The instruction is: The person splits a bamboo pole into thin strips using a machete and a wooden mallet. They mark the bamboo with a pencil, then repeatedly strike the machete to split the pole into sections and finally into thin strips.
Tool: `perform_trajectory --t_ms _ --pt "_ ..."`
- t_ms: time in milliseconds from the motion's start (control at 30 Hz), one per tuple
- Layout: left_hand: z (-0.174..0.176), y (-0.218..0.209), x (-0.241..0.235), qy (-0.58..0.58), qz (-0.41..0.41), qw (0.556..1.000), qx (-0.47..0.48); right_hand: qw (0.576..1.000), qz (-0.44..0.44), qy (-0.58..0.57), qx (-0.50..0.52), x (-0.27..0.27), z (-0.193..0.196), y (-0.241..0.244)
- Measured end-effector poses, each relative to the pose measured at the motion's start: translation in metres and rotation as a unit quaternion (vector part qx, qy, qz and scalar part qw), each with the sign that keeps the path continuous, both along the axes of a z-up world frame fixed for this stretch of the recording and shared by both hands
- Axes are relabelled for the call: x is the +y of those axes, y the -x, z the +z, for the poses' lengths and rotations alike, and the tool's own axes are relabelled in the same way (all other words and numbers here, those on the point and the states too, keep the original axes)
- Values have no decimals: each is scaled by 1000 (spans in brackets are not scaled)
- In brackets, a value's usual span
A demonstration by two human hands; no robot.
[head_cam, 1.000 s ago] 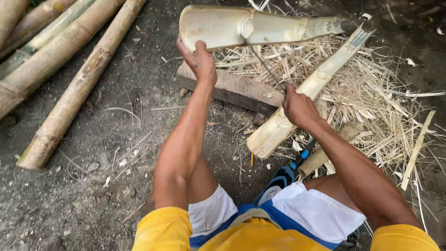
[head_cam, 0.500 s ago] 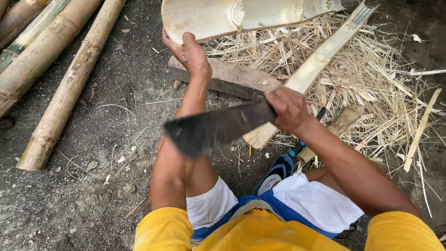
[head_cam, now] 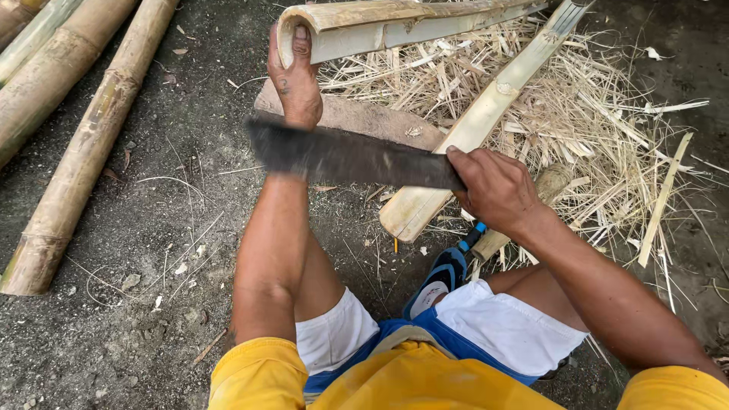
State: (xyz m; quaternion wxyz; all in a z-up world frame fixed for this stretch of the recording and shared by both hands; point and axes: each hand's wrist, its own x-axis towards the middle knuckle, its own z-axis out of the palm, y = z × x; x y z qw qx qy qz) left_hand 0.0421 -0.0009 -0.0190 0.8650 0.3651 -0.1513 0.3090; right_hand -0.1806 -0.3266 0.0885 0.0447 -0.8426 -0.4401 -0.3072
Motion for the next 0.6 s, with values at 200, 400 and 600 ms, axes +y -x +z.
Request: perform_trajectory --t_ms 200,400,600 --pt "20 28 6 -60 14 997 -34 868 -400 253 146 -34 55 -59" --pt "42 44 2 -97 14 995 -5 918 -340 203 31 -30 13 -41" --pt "38 54 8 -192 61 978 -47 978 -136 147 -55 -38 7 -57"
